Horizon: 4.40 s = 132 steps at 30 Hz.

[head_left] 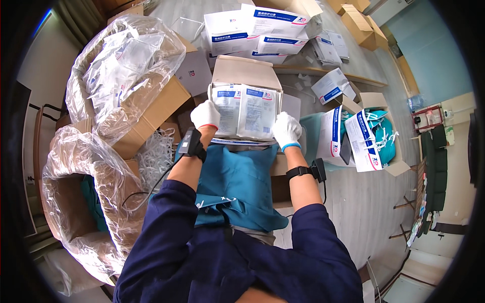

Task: The recorder is organizing and packing medical supply packets into cardboard boxes and large containers.

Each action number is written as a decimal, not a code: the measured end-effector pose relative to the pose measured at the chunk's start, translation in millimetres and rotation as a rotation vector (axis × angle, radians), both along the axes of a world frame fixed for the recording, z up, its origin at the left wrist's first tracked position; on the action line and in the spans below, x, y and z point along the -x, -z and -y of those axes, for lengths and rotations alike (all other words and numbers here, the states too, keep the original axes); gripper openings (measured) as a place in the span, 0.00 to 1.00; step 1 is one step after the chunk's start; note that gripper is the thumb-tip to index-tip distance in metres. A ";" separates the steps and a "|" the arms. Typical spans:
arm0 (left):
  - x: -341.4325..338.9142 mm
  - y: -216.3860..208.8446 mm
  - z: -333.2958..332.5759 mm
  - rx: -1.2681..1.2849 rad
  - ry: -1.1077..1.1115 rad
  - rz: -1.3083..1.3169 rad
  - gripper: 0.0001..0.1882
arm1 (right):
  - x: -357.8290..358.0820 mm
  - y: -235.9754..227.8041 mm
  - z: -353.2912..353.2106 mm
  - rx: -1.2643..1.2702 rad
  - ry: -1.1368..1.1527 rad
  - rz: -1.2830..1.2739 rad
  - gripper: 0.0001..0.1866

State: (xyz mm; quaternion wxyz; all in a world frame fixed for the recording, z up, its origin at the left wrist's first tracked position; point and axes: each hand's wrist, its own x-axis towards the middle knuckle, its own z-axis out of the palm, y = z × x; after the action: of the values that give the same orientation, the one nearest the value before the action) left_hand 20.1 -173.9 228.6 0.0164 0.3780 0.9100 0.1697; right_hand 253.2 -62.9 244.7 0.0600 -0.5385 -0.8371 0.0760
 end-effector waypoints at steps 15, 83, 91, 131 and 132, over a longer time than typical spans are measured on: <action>-49.2 -16.4 -12.1 -0.298 0.218 0.426 0.18 | -7.6 -42.3 57.1 -0.053 0.049 -0.649 0.14; 5.1 -154.9 163.5 -0.202 0.669 0.187 0.26 | 13.9 -59.9 317.6 1.368 -1.181 -0.758 0.23; -78.5 -63.4 204.1 0.012 0.991 -0.114 0.32 | -31.8 -103.3 293.1 1.419 -0.884 -0.539 0.39; -57.4 -73.2 203.6 -0.190 1.276 0.320 0.21 | -109.6 -253.6 309.2 0.331 -0.146 -0.350 0.19; -59.2 -72.4 205.4 -0.225 1.274 0.308 0.20 | -95.5 -224.6 297.1 0.208 -0.240 -0.363 0.18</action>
State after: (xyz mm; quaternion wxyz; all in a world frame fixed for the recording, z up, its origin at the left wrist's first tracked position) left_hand 79.3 -379.3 301.0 0.2039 0.8129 0.4725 0.2728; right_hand 348.8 -360.0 469.3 0.1440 -0.4159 -0.8582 0.2641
